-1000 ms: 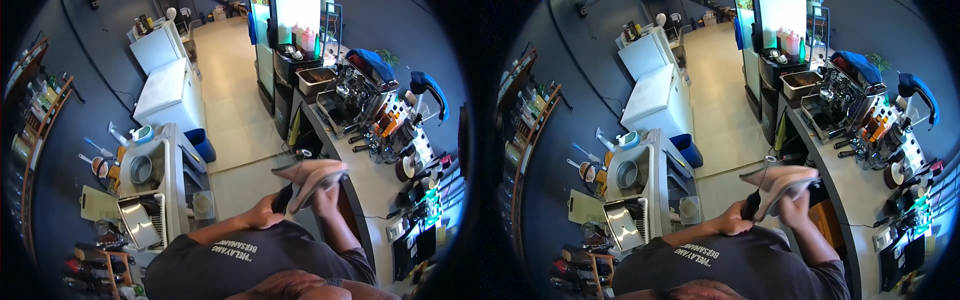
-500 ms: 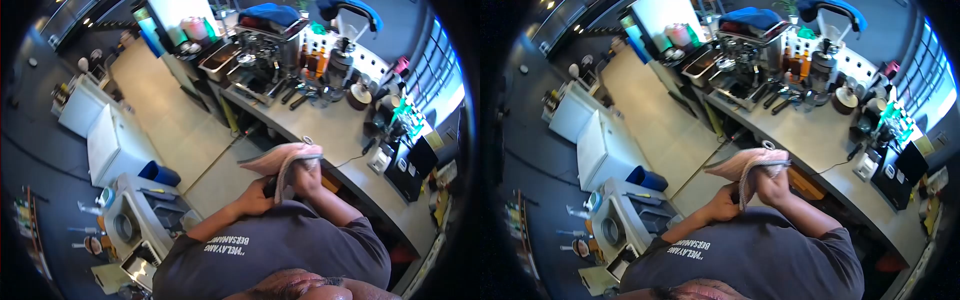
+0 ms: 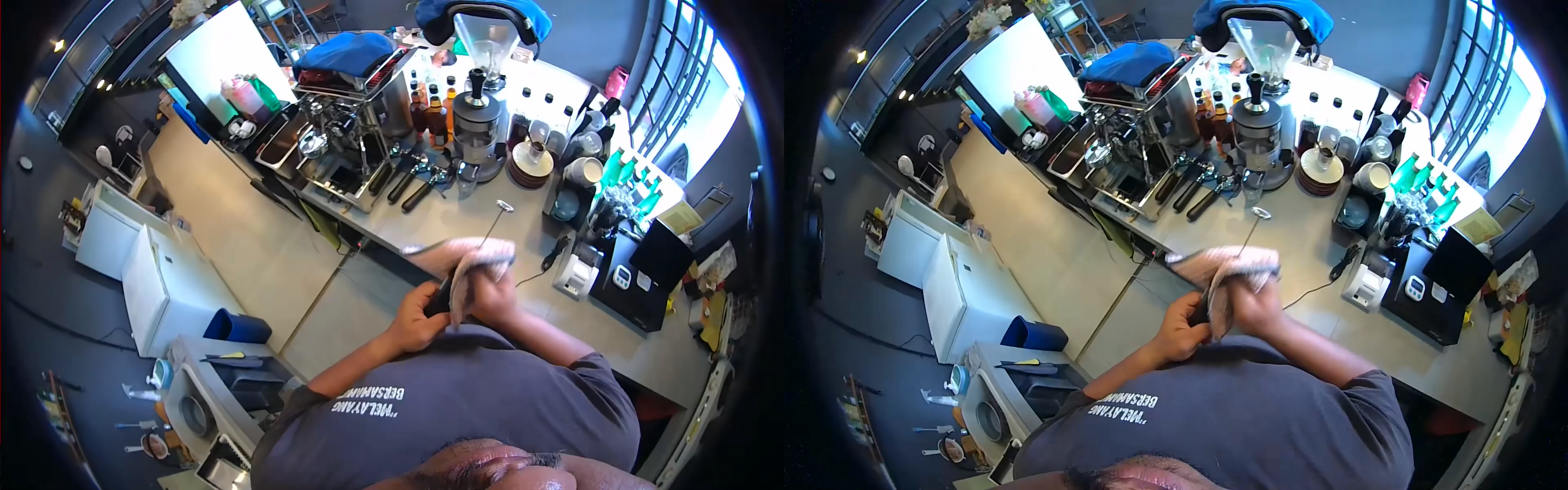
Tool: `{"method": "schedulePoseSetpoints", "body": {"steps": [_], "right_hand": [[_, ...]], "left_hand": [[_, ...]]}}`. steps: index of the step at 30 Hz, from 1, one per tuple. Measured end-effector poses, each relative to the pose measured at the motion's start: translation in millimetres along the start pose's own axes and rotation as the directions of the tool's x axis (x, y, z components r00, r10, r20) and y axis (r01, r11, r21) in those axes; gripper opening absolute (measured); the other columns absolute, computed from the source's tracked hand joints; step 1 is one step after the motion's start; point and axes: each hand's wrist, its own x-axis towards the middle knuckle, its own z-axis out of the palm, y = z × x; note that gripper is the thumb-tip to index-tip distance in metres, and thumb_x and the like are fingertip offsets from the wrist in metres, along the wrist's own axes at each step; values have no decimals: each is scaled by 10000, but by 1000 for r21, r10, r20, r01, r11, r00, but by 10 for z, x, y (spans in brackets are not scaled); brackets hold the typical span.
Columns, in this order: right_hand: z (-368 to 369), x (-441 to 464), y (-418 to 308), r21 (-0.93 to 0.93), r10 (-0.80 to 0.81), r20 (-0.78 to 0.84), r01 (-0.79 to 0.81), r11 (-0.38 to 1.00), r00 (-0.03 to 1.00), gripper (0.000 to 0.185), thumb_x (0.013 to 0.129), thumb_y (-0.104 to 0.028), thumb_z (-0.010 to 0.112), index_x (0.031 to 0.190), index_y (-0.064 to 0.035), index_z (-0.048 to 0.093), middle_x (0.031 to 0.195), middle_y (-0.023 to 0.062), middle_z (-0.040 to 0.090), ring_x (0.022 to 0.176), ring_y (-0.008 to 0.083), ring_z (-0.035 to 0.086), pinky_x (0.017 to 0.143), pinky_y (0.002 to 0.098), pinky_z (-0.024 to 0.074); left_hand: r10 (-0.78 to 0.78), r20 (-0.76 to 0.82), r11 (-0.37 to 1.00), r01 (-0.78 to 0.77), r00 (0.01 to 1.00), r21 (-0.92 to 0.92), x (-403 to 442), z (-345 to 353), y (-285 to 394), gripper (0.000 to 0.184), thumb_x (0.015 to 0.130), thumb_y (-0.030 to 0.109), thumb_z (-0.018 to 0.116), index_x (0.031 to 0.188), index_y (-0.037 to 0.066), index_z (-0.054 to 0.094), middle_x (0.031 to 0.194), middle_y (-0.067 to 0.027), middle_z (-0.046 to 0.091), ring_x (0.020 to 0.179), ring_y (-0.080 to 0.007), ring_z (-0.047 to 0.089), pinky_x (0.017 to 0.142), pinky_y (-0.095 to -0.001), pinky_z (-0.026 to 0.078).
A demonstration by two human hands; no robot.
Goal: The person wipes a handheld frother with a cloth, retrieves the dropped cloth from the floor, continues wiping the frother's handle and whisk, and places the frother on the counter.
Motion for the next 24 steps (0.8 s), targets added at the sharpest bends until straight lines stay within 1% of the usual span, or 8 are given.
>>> {"method": "schedulePoseSetpoints", "body": {"steps": [6, 7, 9, 12, 15, 19, 21, 24], "right_hand": [[-160, -14, -390, -52, 235, 222, -230, 972, 946, 227, 916, 19, 466, 1096, 3, 602, 938, 73, 635, 855, 148, 597, 760, 302, 502], [-149, 3, -322, -91, 56, 282, -31, 995, 958, 230, 887, 10, 506, 1098, 6, 598, 929, 78, 632, 859, 163, 600, 771, 318, 505], [-177, 20, -339, -293, -208, 291, 295, 909, 934, 243, 859, 7, 527, 1091, 10, 599, 923, 80, 629, 852, 171, 602, 785, 329, 506], [-378, 5, -336, 21, 100, 151, -105, 994, 983, 236, 881, 31, 491, 1083, 14, 613, 965, 63, 634, 863, 142, 591, 791, 302, 503], [-484, -2, -513, 45, -26, -175, 34, 998, 984, 232, 909, 32, 474, 1091, 25, 617, 982, 58, 636, 902, 133, 590, 786, 293, 501], [-275, -151, -575, -56, -49, -81, 44, 997, 996, 195, 908, -30, 561, 1089, 8, 624, 1050, 74, 626, 950, 149, 590, 831, 314, 497], [-138, -217, -439, -359, -159, 9, 152, 921, 987, 177, 897, -51, 614, 1069, -17, 639, 1075, 96, 637, 983, 192, 604, 856, 340, 493], [12, -261, -411, -283, -117, -54, 98, 954, 992, 167, 889, -41, 619, 1051, -2, 636, 1045, 107, 644, 970, 193, 602, 858, 342, 493]], "left_hand": [[178, -183, 931, -225, 967, -286, 306, 223, -62, 328, 918, 211, 541, 1158, -12, 551, 939, -74, 648, 860, -151, 612, 770, -297, 486], [195, -236, 896, -271, 952, -351, 377, 295, 28, 367, 925, 238, 509, 1184, -19, 549, 973, -92, 656, 903, -170, 616, 814, -314, 488], [224, -79, 954, -235, 971, -187, 469, 225, 8, 473, 929, 286, 436, 1253, -48, 518, 1060, -123, 653, 983, -190, 604, 878, -321, 469], [74, 192, 991, -51, 979, -126, 556, 174, 29, 465, 950, 323, 424, 1193, -53, 550, 976, -93, 652, 903, -166, 602, 812, -286, 472], [57, 466, 982, -134, 883, 133, 673, 235, -71, 412, 1000, 262, 359, 1242, -51, 471, 940, -73, 637, 858, -151, 593, 768, -283, 471], [218, 285, 963, -158, 933, -218, 634, 391, 10, 397, 1033, 218, 322, 1342, -31, 297, 1111, -146, 584, 1025, -180, 577, 894, -310, 456], [267, 264, 942, -193, 927, -275, 625, 365, 137, 397, 1043, 202, 309, 1367, -15, 233, 1202, -188, 538, 1120, -193, 548, 965, -331, 434], [280, 425, 943, -330, 861, 45, 573, 101, 290, 361, 1040, 124, 317, 1373, -7, 270, 1287, -194, 480, 1185, -192, 507, 1002, -344, 414]]}}
